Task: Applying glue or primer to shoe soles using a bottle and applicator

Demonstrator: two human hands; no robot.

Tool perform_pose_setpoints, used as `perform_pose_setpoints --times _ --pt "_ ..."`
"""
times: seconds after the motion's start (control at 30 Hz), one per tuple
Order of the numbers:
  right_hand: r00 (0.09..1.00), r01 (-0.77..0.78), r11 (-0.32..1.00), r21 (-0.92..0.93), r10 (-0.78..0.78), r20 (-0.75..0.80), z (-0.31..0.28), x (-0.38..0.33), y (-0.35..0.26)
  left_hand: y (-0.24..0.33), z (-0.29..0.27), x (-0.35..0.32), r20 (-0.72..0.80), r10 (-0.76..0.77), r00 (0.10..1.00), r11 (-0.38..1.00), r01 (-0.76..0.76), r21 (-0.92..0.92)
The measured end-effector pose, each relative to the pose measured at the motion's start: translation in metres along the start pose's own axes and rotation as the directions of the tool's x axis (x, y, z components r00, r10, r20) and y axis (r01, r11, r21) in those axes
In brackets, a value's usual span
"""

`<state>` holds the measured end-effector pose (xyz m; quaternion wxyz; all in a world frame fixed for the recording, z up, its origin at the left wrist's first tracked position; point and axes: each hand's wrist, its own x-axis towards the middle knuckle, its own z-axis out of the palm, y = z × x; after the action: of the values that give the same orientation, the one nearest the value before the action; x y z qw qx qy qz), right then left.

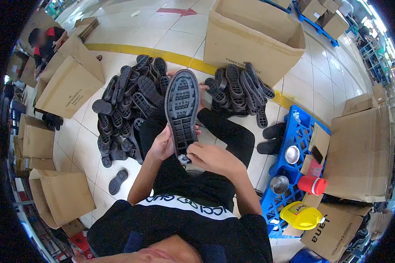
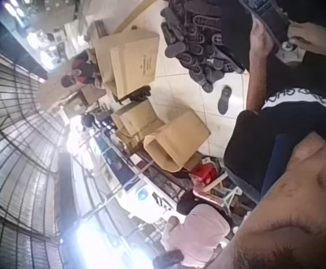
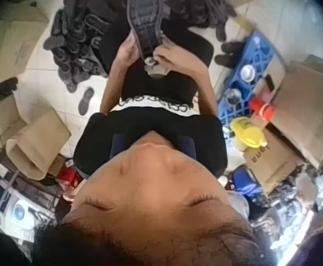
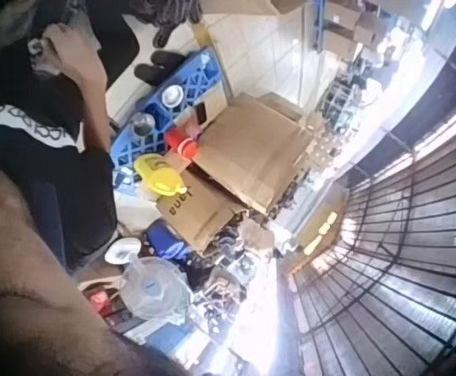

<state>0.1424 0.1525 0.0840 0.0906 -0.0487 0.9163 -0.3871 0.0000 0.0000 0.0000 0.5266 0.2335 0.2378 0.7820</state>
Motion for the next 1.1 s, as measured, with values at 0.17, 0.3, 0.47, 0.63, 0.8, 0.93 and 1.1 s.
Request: perform_pose_setpoints --times 0.17,0.3,0.47,0.63,0.8,0.93,1.1 --pt "0.842 0.21 0.978 0.011 -0.175 -0.51 -0.029 0.023 0.016 0.0 0.004 0.0 -0.045 0.001 0.999 0.999 -0.003 -0.034" --pt "0.759 0.151 0.945 -0.29 -0.299 -0.579 -0.07 0.043 0.005 -0.001 0.012 -0.005 0.011 -0.011 1.0 0.997 0.011 -0.08" --pt "0.777 0.166 0.715 -0.68 -0.519 -0.356 -0.095 0.064 0.003 -0.005 0.009 -0.01 0.022 0.002 1.0 0.995 0.001 -0.102" --pt "0.791 0.164 0.609 -0.776 -0.551 -0.266 -0.102 0.07 0.001 -0.003 0.012 -0.013 -0.006 -0.016 1.0 0.993 0.015 -0.121" --pt "0.793 0.073 0.54 -0.839 -0.542 -0.279 -0.098 0.078 0.014 -0.001 0.012 -0.012 0.004 -0.017 1.0 0.995 0.017 -0.1" --pt "0.784 -0.03 0.64 -0.768 -0.461 -0.415 -0.087 0.078 0.021 0.001 0.009 -0.012 -0.018 0.001 1.0 1.0 -0.002 -0.012" --pt "0.819 -0.035 0.714 -0.699 -0.381 -0.43 -0.062 0.063 0.021 0.0 0.005 -0.009 -0.048 0.024 0.999 1.0 -0.023 0.012"
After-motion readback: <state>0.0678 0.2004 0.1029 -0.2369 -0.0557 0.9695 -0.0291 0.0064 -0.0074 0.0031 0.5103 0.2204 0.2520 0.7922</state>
